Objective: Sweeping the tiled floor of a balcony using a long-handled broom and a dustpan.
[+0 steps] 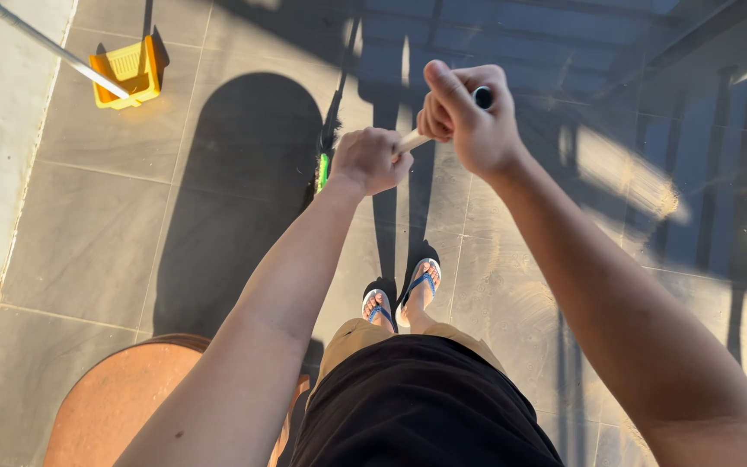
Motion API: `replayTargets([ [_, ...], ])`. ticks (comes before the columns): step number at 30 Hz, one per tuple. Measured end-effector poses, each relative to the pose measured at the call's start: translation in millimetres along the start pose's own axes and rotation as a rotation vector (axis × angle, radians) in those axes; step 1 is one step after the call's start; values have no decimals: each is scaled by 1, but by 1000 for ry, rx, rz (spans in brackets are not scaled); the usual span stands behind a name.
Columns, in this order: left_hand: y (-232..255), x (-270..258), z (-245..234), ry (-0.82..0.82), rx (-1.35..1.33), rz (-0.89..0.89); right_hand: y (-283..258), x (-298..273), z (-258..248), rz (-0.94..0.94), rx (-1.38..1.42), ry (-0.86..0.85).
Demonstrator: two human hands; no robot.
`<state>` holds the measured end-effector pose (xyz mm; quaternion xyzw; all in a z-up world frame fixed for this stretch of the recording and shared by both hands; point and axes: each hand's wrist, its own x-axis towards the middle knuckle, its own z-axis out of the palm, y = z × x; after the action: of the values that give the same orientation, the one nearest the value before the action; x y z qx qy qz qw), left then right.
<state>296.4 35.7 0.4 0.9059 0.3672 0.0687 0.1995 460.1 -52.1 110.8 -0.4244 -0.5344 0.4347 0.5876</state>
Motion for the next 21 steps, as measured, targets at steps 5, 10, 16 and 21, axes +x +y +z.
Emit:
replayTargets([
  [5, -50, -63, 7, -83, 30, -245, 47, -13, 72, 48, -21, -114],
  [10, -88, -90, 69, -221, -137, -526, 78, -39, 98, 120, -62, -179],
  [16, -18, -59, 70, -288, -326, -585, 55, -45, 39, 154, -126, -234],
  [21, 83, -2, 87, -383, -398, -499, 7, -63, -57, 117, -226, -246],
])
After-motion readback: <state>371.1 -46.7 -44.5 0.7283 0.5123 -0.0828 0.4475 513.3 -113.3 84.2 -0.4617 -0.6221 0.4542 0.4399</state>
